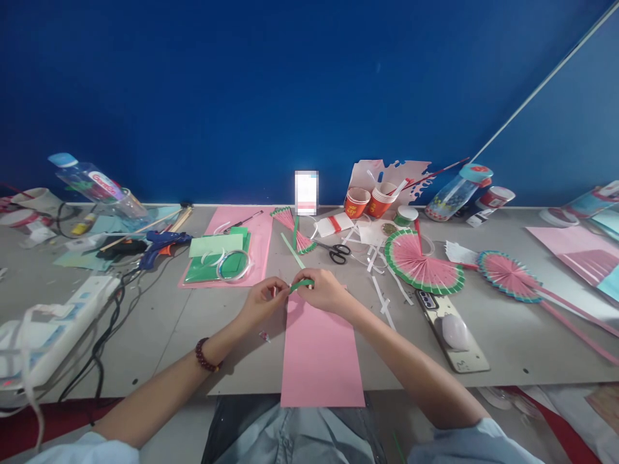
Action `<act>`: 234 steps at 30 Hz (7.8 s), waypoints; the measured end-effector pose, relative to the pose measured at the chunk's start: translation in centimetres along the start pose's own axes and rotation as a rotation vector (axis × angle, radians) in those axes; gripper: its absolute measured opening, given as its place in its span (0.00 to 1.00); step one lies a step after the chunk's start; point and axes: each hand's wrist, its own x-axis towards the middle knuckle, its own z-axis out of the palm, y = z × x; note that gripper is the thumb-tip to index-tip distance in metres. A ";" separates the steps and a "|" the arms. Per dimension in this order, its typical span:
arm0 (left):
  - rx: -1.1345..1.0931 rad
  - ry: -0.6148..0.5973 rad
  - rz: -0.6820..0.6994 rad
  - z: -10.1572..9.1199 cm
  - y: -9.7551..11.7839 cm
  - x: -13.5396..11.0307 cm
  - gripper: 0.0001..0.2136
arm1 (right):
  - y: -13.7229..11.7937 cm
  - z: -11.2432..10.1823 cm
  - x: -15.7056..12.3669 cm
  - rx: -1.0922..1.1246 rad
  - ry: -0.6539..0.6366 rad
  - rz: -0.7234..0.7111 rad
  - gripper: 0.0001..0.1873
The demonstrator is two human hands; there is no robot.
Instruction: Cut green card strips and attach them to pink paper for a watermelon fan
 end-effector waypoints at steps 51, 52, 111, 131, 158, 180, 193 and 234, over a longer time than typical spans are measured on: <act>1.050 -0.321 0.749 2.8 -0.3 -4.3 0.25 | 1.4 2.4 4.2 -0.135 -0.144 0.211 0.09; 1.043 -0.312 0.754 2.8 -0.3 -4.3 0.25 | 1.4 2.4 4.1 -0.139 -0.148 0.209 0.08; 1.056 -0.127 0.642 3.1 -0.2 -5.2 0.18 | 0.6 2.6 4.1 -0.398 -0.212 0.181 0.07; 1.095 -0.096 0.664 3.1 -0.2 -5.2 0.18 | 0.7 2.7 4.2 -0.480 -0.235 0.180 0.08; 1.079 -0.059 0.599 3.1 0.3 -5.4 0.19 | -0.1 2.9 3.7 -0.569 -0.242 0.157 0.06; 1.115 -0.063 0.626 3.3 0.2 -5.6 0.17 | -0.3 3.0 3.8 -0.596 -0.237 0.190 0.07; 1.114 -0.081 0.617 3.3 0.3 -5.5 0.18 | -0.1 2.9 3.7 -0.584 -0.234 0.164 0.08; 1.149 -0.122 0.556 3.0 0.8 -5.3 0.18 | 0.6 1.6 4.4 -0.479 -0.222 0.091 0.10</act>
